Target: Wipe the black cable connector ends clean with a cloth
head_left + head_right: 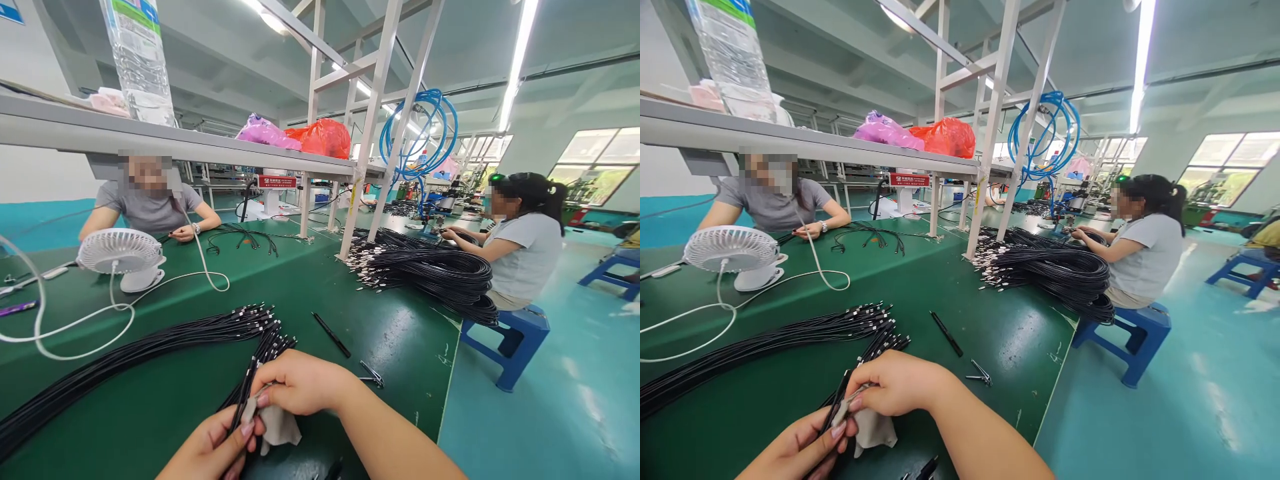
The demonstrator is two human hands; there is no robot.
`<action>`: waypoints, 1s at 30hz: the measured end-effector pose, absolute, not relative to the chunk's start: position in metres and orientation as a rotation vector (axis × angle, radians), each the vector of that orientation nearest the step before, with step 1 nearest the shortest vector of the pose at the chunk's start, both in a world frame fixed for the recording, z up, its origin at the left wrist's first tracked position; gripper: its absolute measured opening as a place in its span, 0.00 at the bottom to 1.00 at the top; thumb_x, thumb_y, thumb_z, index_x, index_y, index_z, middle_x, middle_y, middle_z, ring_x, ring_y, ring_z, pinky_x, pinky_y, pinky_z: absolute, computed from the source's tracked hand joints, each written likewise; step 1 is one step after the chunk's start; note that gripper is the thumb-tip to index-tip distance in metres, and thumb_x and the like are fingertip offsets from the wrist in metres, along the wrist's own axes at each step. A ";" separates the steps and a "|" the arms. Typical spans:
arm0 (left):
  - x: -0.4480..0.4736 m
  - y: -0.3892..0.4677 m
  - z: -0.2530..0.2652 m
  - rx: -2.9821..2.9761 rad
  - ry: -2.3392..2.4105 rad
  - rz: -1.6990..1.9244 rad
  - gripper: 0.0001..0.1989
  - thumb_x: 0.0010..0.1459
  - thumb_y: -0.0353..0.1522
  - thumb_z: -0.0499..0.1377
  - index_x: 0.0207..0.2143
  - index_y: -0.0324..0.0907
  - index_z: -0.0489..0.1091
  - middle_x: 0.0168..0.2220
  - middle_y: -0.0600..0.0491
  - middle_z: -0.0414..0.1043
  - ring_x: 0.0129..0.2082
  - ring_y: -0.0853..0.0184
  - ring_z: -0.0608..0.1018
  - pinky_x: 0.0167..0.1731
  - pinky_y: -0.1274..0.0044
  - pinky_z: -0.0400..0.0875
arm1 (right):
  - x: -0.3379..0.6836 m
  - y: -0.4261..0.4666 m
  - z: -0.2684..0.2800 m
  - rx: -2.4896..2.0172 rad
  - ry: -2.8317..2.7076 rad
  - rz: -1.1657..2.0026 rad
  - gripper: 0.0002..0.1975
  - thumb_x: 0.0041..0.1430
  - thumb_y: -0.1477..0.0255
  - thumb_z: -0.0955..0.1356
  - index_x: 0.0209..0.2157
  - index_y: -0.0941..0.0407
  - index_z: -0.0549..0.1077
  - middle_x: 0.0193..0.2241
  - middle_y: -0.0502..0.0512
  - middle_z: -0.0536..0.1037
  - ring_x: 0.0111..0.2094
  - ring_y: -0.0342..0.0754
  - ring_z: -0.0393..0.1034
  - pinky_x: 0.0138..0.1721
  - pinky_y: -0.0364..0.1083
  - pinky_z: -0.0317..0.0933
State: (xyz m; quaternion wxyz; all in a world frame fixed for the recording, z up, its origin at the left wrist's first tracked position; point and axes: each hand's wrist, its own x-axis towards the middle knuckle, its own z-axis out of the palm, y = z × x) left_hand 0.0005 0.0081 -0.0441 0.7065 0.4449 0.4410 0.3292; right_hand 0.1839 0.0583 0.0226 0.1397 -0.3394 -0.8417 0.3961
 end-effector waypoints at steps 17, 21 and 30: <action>0.002 0.007 -0.037 0.999 1.044 0.787 0.32 0.33 0.60 0.65 0.24 0.39 0.73 0.15 0.60 0.60 0.11 0.80 0.51 0.10 0.83 0.47 | 0.187 0.060 0.024 -0.973 -2.312 1.240 0.02 0.55 0.78 0.70 0.31 0.58 0.72 0.26 0.45 0.70 0.29 0.39 0.62 0.31 0.37 0.55; 0.002 0.003 -0.022 1.118 1.159 0.771 0.34 0.34 0.62 0.63 0.24 0.39 0.73 0.12 0.60 0.59 0.11 0.77 0.56 0.12 0.82 0.51 | 0.190 0.062 0.027 -1.008 -2.292 1.234 0.03 0.57 0.79 0.68 0.32 0.58 0.73 0.28 0.46 0.72 0.31 0.39 0.63 0.33 0.37 0.56; -0.006 0.006 -0.003 0.913 1.163 0.891 0.35 0.32 0.59 0.66 0.32 0.40 0.74 0.14 0.56 0.69 0.15 0.70 0.65 0.19 0.78 0.57 | 0.196 0.071 0.018 -1.017 -2.198 1.273 0.04 0.53 0.74 0.72 0.30 0.58 0.73 0.24 0.45 0.71 0.27 0.39 0.61 0.28 0.38 0.53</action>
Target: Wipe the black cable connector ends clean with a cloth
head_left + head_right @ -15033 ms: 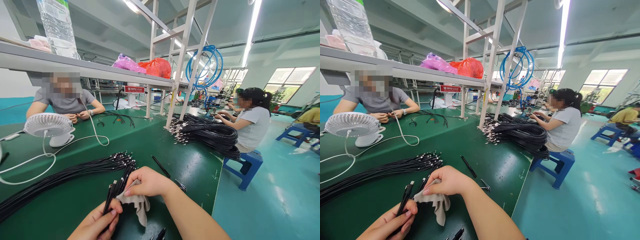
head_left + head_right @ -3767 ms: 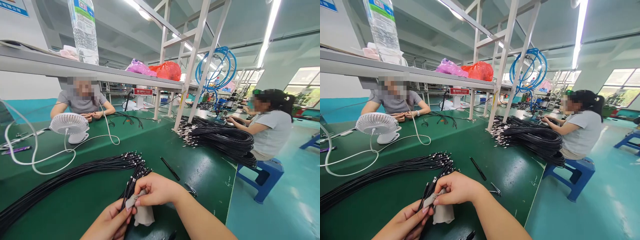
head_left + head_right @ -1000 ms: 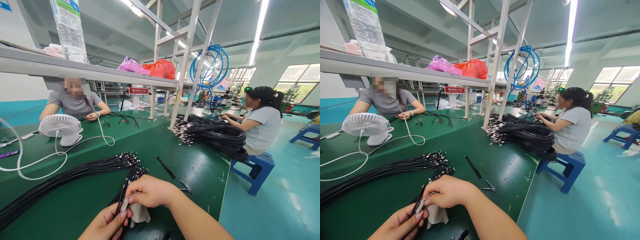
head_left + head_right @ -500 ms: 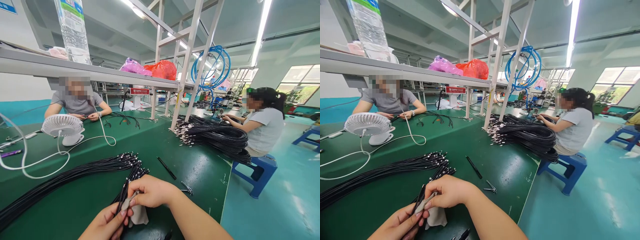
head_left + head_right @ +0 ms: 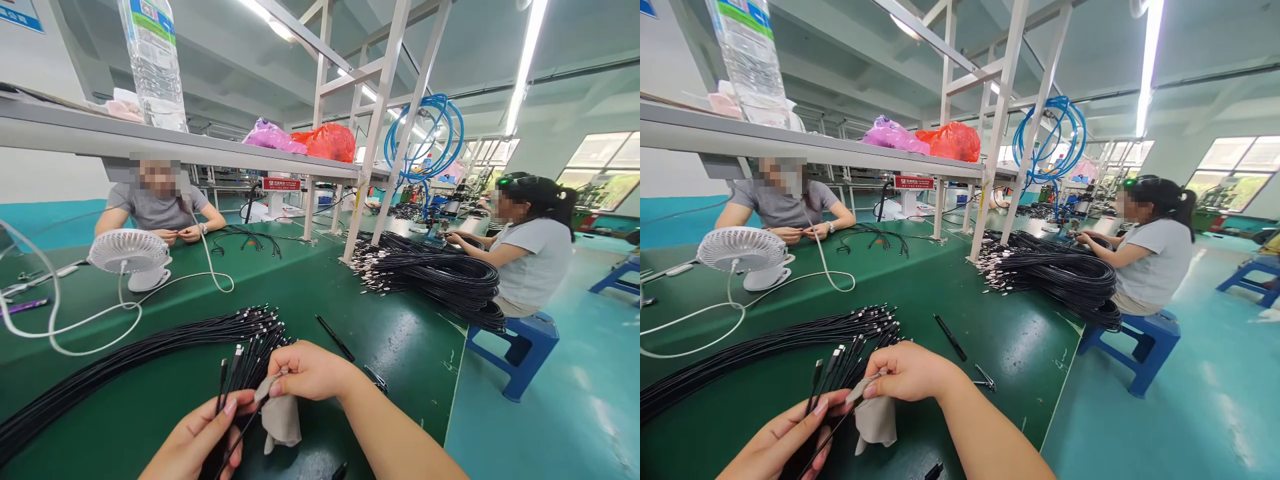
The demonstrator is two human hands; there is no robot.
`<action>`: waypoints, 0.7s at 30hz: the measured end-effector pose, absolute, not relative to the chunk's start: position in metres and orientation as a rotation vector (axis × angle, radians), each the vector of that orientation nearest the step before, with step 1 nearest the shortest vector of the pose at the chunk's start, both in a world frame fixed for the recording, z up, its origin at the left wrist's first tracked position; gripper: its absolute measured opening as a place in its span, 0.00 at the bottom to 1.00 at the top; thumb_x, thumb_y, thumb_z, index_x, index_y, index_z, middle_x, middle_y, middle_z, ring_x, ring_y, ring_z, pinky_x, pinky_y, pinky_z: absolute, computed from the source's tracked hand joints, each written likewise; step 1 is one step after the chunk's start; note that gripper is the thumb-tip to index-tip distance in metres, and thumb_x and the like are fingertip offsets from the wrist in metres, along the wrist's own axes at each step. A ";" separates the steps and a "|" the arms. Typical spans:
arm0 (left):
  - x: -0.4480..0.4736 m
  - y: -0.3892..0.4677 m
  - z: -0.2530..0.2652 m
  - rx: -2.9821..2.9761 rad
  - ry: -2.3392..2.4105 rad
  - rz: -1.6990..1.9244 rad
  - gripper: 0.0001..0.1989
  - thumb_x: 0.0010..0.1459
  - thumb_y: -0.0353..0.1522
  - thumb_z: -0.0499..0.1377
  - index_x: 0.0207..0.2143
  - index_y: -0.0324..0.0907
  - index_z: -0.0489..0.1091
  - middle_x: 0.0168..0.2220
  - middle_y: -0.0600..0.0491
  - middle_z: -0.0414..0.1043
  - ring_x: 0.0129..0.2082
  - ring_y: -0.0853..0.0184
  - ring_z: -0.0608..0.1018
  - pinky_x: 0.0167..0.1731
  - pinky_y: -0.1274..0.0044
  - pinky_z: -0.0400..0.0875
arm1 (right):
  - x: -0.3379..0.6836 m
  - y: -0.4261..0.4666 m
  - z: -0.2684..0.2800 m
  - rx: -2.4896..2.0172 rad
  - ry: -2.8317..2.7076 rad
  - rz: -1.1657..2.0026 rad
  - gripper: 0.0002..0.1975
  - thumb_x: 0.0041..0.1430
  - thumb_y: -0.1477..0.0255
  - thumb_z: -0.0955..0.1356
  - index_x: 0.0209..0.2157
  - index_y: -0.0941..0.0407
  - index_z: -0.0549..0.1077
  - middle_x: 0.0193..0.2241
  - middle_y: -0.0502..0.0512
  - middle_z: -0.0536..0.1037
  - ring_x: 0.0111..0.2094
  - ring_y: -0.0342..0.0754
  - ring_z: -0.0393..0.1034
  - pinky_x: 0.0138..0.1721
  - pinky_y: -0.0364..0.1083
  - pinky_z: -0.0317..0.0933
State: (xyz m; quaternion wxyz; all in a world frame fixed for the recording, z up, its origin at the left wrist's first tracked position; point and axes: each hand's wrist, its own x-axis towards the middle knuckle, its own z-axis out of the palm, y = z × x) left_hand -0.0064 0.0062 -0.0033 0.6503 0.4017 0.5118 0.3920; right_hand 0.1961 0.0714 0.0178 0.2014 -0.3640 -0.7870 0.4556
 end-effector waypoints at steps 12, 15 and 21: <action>-0.001 0.000 0.009 0.835 1.018 0.801 0.28 0.30 0.53 0.72 0.24 0.39 0.74 0.14 0.61 0.58 0.15 0.77 0.52 0.17 0.80 0.46 | 0.188 0.078 -0.002 -1.108 -2.009 1.286 0.11 0.46 0.72 0.75 0.25 0.58 0.70 0.18 0.43 0.66 0.22 0.38 0.57 0.23 0.38 0.49; 0.000 0.001 0.010 0.823 1.022 0.845 0.27 0.31 0.51 0.72 0.25 0.38 0.76 0.17 0.59 0.62 0.16 0.78 0.52 0.16 0.80 0.46 | 0.186 0.077 -0.001 -1.079 -1.937 1.351 0.09 0.48 0.73 0.73 0.25 0.59 0.69 0.19 0.43 0.66 0.22 0.38 0.56 0.23 0.38 0.50; -0.001 -0.004 0.013 0.804 0.931 0.874 0.21 0.40 0.46 0.71 0.27 0.37 0.77 0.23 0.56 0.65 0.16 0.78 0.53 0.15 0.80 0.46 | 0.179 0.068 0.009 -1.036 -1.957 1.336 0.07 0.55 0.74 0.68 0.25 0.58 0.66 0.18 0.42 0.61 0.22 0.38 0.52 0.23 0.38 0.49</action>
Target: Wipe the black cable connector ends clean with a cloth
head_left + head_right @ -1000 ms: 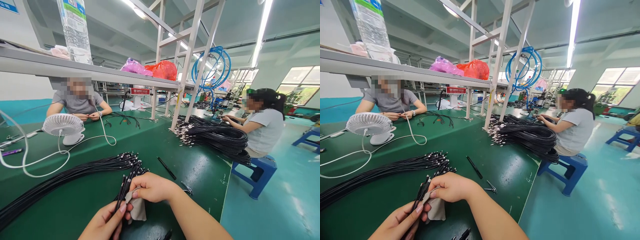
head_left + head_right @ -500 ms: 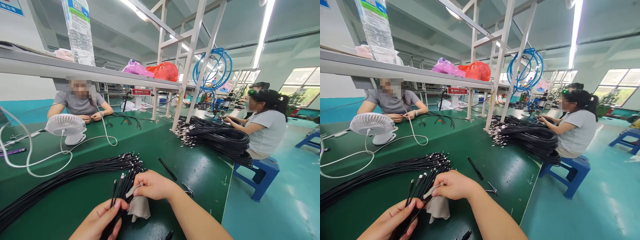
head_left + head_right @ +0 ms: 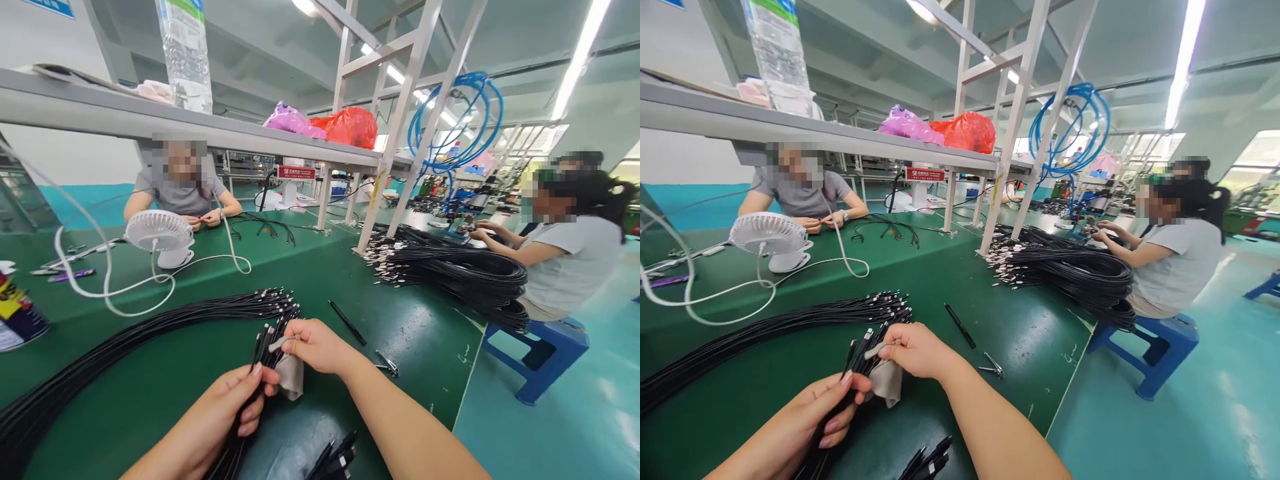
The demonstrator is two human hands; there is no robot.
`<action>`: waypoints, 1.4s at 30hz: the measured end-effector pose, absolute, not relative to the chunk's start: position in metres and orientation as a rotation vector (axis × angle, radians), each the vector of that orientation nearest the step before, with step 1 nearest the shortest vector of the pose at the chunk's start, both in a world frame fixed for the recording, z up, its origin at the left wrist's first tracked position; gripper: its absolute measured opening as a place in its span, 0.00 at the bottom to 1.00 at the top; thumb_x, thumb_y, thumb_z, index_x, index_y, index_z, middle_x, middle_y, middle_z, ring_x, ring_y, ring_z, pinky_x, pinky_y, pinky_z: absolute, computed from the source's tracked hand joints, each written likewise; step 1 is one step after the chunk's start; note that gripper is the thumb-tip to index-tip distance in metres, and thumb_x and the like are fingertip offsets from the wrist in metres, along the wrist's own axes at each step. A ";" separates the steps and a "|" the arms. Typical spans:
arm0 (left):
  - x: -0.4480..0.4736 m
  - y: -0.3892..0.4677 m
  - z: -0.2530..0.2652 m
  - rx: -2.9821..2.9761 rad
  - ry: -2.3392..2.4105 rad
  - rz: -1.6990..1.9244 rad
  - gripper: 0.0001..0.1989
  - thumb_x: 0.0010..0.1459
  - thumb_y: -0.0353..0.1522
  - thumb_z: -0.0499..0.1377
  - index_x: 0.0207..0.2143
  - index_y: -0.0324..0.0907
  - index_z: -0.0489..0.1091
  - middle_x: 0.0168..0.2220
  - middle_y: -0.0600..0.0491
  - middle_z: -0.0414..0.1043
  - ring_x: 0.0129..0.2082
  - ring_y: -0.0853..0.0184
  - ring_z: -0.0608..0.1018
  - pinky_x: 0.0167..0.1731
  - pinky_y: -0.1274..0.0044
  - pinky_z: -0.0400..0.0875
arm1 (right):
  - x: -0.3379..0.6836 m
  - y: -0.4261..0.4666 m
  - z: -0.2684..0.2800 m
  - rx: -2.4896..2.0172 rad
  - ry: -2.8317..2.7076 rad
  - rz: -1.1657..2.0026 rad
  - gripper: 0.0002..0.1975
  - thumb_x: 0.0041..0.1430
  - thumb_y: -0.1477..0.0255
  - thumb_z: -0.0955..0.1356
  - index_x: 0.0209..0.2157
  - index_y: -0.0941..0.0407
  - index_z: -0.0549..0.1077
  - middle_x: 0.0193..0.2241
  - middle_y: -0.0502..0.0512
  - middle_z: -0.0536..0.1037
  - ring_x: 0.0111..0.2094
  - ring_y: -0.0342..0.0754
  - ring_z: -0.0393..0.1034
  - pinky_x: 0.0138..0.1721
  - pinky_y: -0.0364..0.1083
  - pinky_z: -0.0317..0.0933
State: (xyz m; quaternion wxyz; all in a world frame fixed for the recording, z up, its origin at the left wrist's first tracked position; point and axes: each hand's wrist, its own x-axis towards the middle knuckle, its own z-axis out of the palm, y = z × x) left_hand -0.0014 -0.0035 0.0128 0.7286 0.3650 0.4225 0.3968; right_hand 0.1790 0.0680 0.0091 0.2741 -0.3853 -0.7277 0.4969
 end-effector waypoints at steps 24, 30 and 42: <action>-0.004 -0.001 0.006 0.864 0.949 0.883 0.19 0.54 0.42 0.64 0.40 0.45 0.58 0.22 0.64 0.60 0.16 0.79 0.51 0.17 0.85 0.43 | 0.161 0.055 -0.004 -1.345 -2.407 0.197 0.10 0.67 0.72 0.57 0.34 0.59 0.66 0.29 0.61 0.77 0.28 0.50 0.70 0.28 0.44 0.50; -0.004 0.001 0.002 0.852 0.917 0.883 0.18 0.55 0.42 0.63 0.26 0.42 0.59 0.20 0.63 0.57 0.15 0.81 0.48 0.15 0.85 0.40 | 0.173 0.063 0.007 -1.429 -2.156 0.186 0.10 0.66 0.70 0.58 0.30 0.55 0.63 0.23 0.55 0.73 0.26 0.48 0.68 0.26 0.43 0.51; -0.018 -0.005 0.012 0.608 0.509 0.844 0.10 0.57 0.35 0.64 0.31 0.38 0.67 0.17 0.65 0.50 0.14 0.80 0.44 0.12 0.88 0.45 | 0.206 0.084 0.012 -1.345 -1.736 0.305 0.15 0.63 0.64 0.57 0.23 0.53 0.57 0.16 0.48 0.64 0.20 0.44 0.61 0.25 0.41 0.53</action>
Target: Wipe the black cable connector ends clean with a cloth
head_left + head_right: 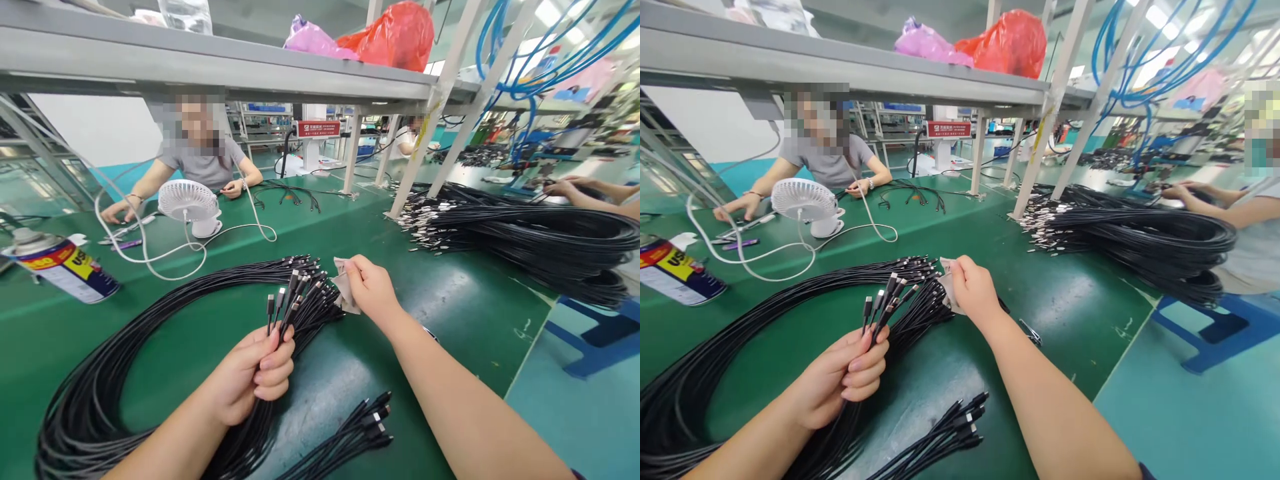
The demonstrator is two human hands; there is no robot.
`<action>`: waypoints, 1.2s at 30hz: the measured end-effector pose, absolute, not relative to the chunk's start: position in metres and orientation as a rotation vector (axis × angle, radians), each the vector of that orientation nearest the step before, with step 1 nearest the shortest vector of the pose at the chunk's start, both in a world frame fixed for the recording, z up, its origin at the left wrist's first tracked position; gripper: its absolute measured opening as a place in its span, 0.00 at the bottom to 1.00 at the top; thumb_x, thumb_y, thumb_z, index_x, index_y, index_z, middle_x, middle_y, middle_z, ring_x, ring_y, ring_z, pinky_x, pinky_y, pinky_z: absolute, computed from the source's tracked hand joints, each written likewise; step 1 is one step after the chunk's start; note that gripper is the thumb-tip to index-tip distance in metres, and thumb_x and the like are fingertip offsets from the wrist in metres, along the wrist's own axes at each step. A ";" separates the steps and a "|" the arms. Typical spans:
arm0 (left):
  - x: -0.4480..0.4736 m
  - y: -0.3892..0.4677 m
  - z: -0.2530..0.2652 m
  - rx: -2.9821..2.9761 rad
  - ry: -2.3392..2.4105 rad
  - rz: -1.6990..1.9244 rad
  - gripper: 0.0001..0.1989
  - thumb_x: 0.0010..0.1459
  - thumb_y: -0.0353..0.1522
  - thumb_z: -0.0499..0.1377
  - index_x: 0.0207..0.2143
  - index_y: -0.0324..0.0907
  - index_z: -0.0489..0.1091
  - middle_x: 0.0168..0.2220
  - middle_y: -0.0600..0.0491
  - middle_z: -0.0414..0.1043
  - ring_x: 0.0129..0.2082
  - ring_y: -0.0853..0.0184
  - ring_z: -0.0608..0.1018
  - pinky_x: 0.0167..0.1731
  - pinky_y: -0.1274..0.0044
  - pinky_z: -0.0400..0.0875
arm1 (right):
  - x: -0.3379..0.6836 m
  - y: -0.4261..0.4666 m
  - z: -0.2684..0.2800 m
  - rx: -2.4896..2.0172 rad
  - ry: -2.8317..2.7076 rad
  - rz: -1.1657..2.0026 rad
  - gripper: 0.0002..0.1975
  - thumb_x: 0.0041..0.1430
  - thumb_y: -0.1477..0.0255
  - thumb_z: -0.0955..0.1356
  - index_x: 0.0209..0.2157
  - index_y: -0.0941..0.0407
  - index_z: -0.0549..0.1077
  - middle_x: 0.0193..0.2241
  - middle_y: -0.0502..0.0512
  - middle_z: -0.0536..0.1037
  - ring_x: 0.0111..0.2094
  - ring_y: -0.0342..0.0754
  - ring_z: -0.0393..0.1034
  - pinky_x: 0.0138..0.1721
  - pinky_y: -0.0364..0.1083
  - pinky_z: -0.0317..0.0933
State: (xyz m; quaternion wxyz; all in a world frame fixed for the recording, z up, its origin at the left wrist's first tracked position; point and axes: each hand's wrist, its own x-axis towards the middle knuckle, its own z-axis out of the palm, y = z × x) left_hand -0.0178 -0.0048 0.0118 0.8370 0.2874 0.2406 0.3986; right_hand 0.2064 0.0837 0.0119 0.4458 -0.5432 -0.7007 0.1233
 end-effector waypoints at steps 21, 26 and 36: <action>-0.024 -0.003 0.018 0.298 0.288 0.862 0.14 0.55 0.31 0.65 0.27 0.41 0.60 0.15 0.68 0.42 0.12 0.81 0.37 0.08 0.87 0.32 | 0.207 0.083 0.002 -1.310 -1.970 0.328 0.16 0.64 0.62 0.58 0.25 0.54 0.62 0.18 0.48 0.67 0.20 0.43 0.59 0.25 0.42 0.50; -0.025 -0.002 0.017 0.288 0.260 0.860 0.13 0.57 0.30 0.64 0.29 0.40 0.60 0.16 0.68 0.42 0.12 0.81 0.37 0.08 0.87 0.32 | 0.205 0.082 0.004 -1.285 -2.007 0.317 0.16 0.64 0.63 0.57 0.24 0.55 0.62 0.17 0.48 0.66 0.19 0.43 0.59 0.25 0.42 0.50; -0.029 -0.002 0.015 0.208 0.156 0.962 0.13 0.56 0.32 0.65 0.28 0.38 0.62 0.16 0.69 0.39 0.11 0.83 0.42 0.07 0.90 0.34 | 0.203 0.079 0.004 -1.251 -2.013 0.382 0.17 0.64 0.62 0.58 0.24 0.54 0.63 0.17 0.48 0.67 0.19 0.43 0.59 0.23 0.41 0.51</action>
